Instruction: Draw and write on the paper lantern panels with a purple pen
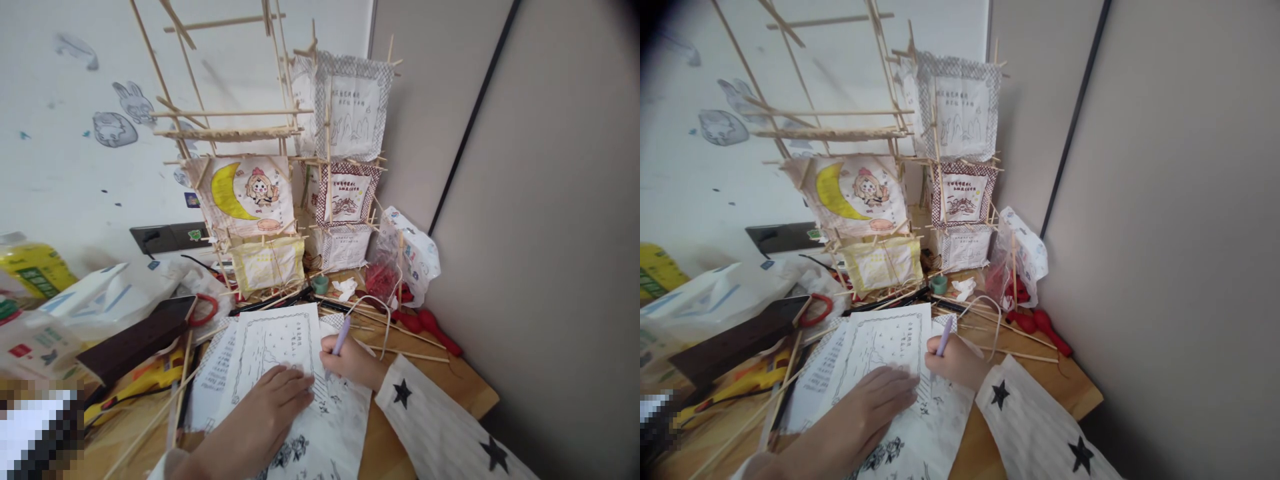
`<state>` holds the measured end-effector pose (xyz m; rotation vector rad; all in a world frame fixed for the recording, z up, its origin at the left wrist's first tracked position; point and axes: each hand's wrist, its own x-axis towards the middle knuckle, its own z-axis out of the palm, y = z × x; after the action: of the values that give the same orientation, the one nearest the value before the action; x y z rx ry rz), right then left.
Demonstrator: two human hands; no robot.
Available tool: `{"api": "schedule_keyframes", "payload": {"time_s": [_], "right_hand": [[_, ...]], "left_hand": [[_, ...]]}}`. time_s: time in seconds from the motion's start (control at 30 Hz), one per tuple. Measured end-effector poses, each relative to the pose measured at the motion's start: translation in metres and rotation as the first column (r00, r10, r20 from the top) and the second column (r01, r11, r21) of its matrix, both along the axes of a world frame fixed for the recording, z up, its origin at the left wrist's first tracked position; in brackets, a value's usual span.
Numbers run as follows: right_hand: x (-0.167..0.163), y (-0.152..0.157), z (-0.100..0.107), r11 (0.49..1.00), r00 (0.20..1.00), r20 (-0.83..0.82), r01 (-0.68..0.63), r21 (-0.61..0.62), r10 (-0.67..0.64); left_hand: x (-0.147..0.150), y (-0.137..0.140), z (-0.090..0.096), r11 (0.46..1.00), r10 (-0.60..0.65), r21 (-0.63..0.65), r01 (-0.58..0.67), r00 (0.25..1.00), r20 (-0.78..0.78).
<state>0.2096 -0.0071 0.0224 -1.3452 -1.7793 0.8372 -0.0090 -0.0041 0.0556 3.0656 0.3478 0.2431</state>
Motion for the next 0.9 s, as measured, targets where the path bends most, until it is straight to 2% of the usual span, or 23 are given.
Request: {"api": "schedule_keyframes", "payload": {"time_s": [0.33,0.57,0.9], "right_hand": [[0.0006,0.0014,-0.0030,0.999,0.990,-0.140,0.028,-0.030,-0.032],[-0.0045,0.0006,-0.0001,0.999,0.994,-0.108,0.028,0.023,-0.025],[-0.0030,0.0000,-0.0020,1.000,0.998,-0.057,-0.005,0.001,0.005]], "left_hand": [[-0.0010,-0.0009,-0.0003,0.998,-0.034,-0.044,0.038,0.996,0.085],[-0.0021,-0.0010,-0.0071,0.999,-0.022,0.031,0.020,0.997,0.073],[0.0019,-0.0043,0.0006,1.000,-0.006,-0.005,0.006,0.997,0.083]]}}
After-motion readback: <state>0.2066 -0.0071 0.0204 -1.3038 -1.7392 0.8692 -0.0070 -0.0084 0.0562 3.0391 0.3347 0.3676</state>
